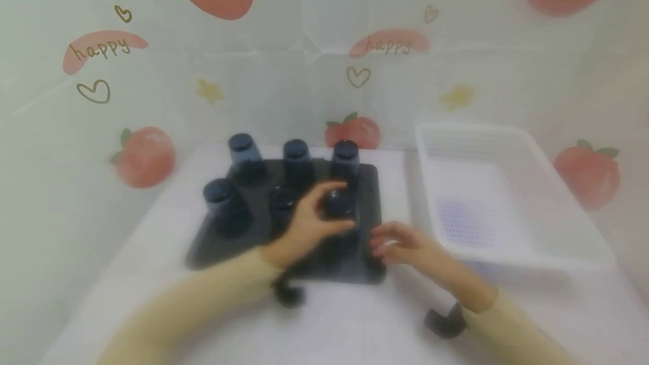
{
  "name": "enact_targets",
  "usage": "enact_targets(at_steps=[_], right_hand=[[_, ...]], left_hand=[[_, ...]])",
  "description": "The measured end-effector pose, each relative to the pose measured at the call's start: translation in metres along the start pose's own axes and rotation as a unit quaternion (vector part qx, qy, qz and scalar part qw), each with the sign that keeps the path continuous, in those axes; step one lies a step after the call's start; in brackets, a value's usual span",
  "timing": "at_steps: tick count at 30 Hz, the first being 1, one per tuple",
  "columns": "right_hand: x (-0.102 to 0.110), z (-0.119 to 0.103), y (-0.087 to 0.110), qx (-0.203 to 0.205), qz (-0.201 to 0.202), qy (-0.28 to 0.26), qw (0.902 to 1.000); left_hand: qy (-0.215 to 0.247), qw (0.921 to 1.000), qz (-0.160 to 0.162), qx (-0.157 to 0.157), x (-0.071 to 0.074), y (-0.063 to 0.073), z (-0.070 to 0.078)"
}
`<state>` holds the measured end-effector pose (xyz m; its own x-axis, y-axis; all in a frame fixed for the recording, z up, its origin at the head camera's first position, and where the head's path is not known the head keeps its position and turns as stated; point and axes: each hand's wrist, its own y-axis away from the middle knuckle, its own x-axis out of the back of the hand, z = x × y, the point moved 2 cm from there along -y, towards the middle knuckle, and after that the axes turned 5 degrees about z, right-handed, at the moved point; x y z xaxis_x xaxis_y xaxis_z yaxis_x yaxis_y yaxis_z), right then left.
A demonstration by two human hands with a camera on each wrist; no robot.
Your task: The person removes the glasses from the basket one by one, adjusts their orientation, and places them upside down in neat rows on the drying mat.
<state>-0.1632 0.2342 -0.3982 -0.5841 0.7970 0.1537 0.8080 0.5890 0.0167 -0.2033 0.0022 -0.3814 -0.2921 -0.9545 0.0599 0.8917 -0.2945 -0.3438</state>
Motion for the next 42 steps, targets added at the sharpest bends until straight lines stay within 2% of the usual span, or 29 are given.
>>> enact_targets(at_steps=[17,28,42], right_hand=[[-0.003,-0.001,-0.001,-0.005,0.001,-0.003,1.0],[-0.002,-0.001,-0.001,-0.006,0.004,-0.012,0.9999],[-0.001,0.003,-0.001,-0.005,0.004,-0.016,0.9998]], left_hand=[[-0.001,0.9998,-0.013,0.012,-0.005,-0.002,-0.01],[-0.024,0.9996,-0.012,0.012,-0.006,-0.005,-0.015],[-0.045,0.9985,-0.027,0.016,-0.006,-0.007,-0.015]])
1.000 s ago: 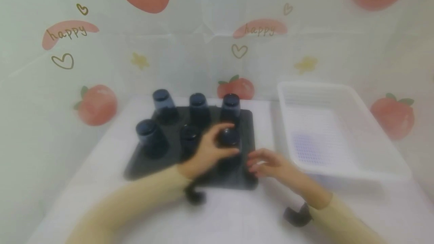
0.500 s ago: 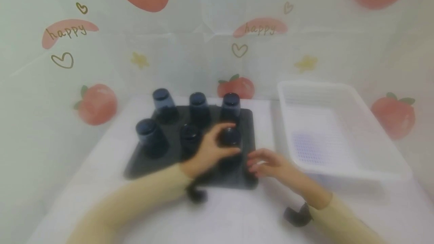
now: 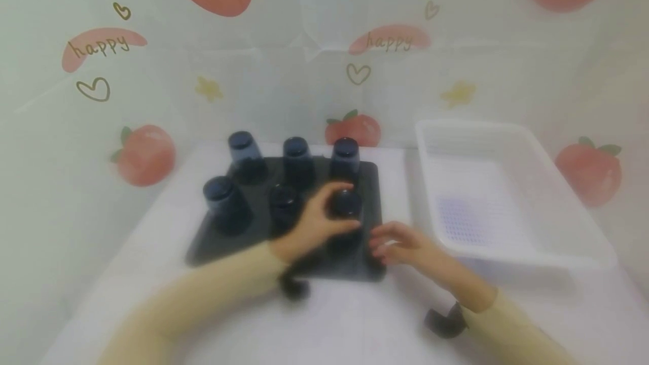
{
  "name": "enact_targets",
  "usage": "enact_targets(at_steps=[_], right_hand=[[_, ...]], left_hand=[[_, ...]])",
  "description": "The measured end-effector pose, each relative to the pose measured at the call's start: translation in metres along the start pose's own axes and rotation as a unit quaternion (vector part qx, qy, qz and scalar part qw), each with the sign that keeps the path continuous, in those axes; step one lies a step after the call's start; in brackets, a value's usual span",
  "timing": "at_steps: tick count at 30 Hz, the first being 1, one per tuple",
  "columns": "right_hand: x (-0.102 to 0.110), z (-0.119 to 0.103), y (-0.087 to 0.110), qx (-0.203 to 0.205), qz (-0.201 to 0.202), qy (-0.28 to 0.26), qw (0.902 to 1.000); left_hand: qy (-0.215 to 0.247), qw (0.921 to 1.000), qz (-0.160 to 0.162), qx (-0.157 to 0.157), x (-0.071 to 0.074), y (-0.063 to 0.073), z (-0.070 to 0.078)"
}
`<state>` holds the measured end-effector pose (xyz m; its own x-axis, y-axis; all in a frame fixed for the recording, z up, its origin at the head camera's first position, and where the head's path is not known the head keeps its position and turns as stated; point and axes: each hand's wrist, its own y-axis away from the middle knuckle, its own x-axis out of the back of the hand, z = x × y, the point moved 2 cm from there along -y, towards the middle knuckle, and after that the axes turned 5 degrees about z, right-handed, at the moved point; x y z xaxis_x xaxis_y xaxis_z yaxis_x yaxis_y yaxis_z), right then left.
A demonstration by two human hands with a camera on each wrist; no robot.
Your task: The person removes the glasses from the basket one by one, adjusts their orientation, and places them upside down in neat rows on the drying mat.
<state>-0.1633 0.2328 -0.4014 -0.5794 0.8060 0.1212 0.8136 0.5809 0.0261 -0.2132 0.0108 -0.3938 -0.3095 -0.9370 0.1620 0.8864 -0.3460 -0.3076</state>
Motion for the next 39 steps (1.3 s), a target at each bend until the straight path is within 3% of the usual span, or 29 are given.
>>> enact_targets(at_steps=[21,29,39], right_hand=[[-0.001,0.002,-0.002,-0.001,-0.003,-0.006,1.0],[-0.001,0.002,-0.001,0.006,-0.006,-0.009,0.9999],[-0.001,-0.004,-0.002,0.007,-0.001,0.012,0.9999]], left_hand=[[0.01,0.9988,-0.03,0.036,0.001,0.0,0.002],[0.013,0.9993,-0.032,0.014,0.003,-0.002,0.004],[-0.027,0.9994,-0.022,-0.009,0.011,-0.003,0.017]])
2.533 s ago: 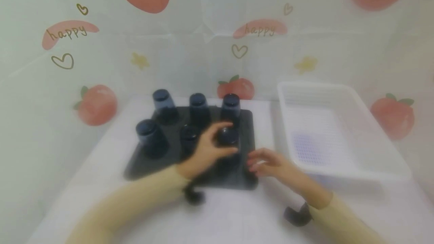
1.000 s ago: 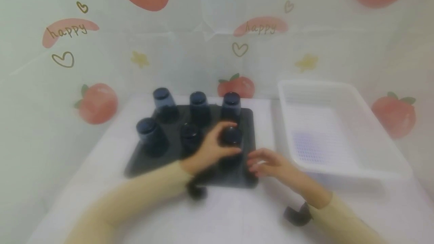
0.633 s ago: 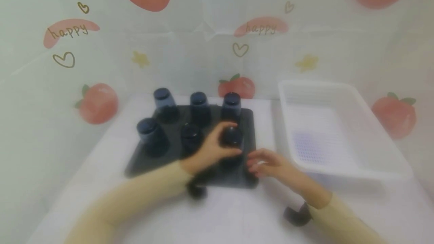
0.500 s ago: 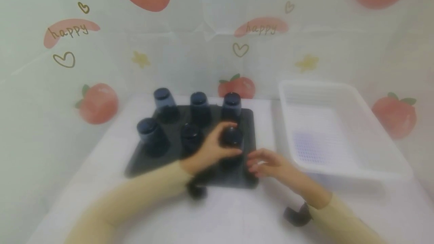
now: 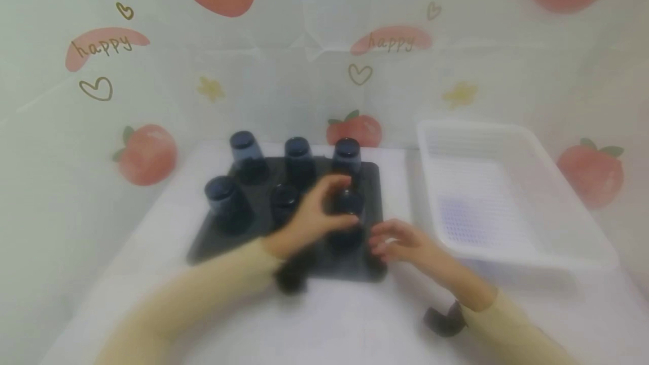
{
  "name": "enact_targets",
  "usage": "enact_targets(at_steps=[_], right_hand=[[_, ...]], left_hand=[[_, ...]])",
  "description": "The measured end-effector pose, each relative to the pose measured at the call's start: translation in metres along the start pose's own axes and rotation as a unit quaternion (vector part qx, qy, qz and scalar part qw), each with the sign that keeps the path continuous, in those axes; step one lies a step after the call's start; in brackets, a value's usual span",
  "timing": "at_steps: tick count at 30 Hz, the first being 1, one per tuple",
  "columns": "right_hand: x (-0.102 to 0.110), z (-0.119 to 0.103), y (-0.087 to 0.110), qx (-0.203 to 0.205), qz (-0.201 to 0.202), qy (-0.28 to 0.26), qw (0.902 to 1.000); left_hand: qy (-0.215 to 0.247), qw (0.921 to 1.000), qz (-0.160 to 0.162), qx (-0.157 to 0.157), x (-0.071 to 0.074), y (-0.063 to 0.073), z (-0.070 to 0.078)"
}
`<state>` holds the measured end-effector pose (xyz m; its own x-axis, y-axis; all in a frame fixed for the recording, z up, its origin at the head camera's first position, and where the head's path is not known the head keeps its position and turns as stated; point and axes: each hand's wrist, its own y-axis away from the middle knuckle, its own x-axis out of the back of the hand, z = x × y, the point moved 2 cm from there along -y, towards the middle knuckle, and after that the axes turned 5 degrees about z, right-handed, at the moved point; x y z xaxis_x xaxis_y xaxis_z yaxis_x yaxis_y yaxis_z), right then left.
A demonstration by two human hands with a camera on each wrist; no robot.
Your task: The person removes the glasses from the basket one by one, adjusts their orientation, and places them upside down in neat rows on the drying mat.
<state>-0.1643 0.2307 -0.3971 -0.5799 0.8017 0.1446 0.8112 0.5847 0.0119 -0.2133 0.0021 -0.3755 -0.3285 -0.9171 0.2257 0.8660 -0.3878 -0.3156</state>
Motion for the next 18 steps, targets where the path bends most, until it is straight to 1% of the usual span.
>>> enact_targets(at_steps=[5,9,11,13,15,18], right_hand=[[0.0,-0.011,0.001,0.021,0.016,0.013,0.9996],[0.001,-0.03,0.003,0.041,0.052,0.043,0.9969],[0.002,-0.041,0.003,0.051,0.077,0.069,0.9934],[0.004,-0.053,0.003,0.059,0.104,0.098,0.9879],[0.007,-0.065,0.002,0.069,0.135,0.134,0.9793],[0.009,-0.083,-0.002,0.088,0.182,0.184,0.9618]], left_hand=[[-0.02,0.9997,0.006,-0.012,0.009,0.001,0.011],[-0.055,0.9983,0.005,-0.02,0.018,0.003,0.024],[-0.084,0.9961,0.005,-0.026,0.023,0.004,0.032],[-0.115,0.9927,0.007,-0.035,0.029,0.004,0.04],[-0.148,0.988,0.009,-0.044,0.034,0.005,0.048],[-0.207,0.9766,0.011,-0.058,0.041,0.003,0.06]])
